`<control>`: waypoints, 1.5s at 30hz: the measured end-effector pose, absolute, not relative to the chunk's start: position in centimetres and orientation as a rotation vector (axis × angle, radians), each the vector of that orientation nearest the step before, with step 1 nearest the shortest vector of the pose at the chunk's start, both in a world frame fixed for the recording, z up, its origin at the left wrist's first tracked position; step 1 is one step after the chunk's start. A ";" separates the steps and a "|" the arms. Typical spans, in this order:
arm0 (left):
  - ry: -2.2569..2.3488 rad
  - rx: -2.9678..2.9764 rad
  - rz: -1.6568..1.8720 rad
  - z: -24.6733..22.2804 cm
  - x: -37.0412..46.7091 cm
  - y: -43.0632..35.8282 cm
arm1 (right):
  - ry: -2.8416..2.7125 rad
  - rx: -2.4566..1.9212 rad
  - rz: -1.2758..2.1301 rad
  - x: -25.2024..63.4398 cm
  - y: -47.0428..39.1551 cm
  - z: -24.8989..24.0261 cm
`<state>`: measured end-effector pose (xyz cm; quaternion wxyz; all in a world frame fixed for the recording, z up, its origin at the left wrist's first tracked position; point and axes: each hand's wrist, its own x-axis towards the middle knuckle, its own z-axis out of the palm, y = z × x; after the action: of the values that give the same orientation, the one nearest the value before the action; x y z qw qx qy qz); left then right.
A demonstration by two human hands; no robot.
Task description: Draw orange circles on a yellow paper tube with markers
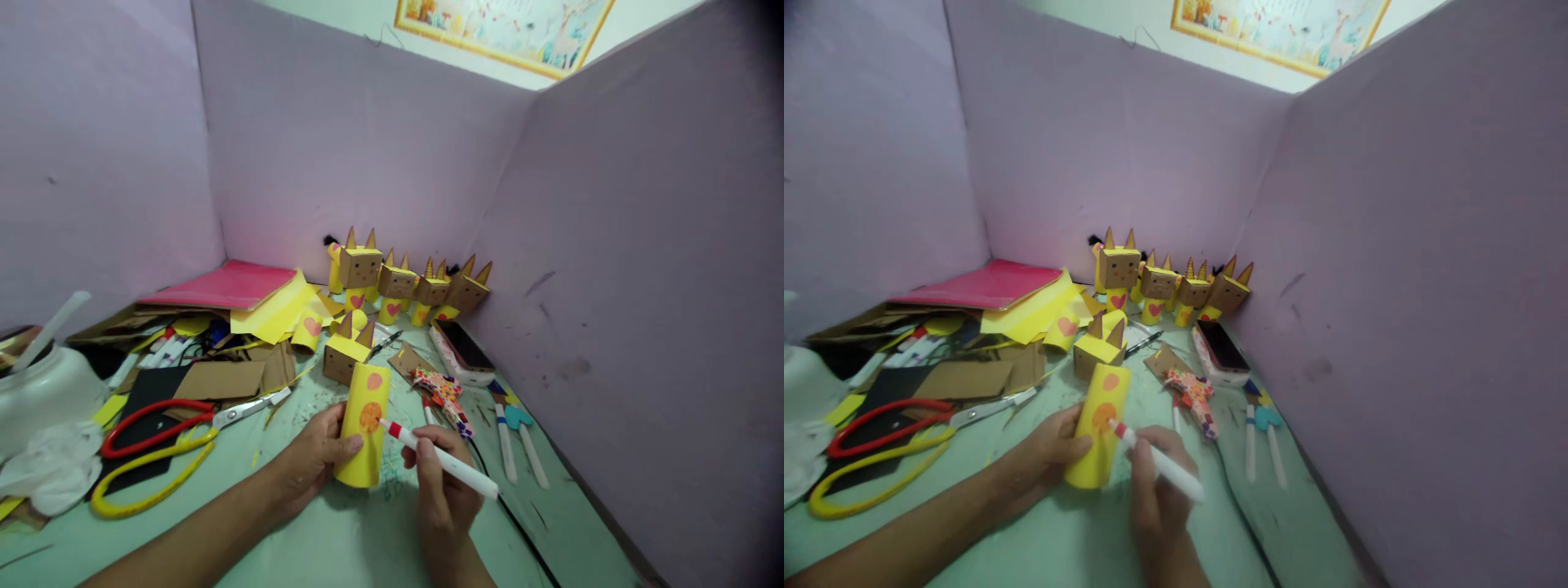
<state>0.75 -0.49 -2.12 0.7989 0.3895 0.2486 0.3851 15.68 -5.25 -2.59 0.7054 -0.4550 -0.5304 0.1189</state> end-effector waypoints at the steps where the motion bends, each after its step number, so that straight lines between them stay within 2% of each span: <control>1: 0.534 0.836 0.827 -2.1 0.8 -0.5 | -1.174 -1.003 0.260 15.7 -5.3 -2.6; 9: 0.524 0.850 0.831 -1.7 0.7 -0.4 | -1.074 -1.047 0.370 15.2 -5.3 -2.7; 24: 0.517 0.859 0.836 -2.5 1.0 0.0 | -1.022 -1.173 0.264 14.4 -5.4 -3.3; 45: 0.567 0.850 0.779 -1.6 0.7 -0.2 | -1.192 -1.026 0.269 15.6 -5.6 -2.6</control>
<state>0.74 -0.24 -1.57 0.8005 0.3964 0.2643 0.3635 15.65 -5.64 -2.59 0.6981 -0.4604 -0.5349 0.1206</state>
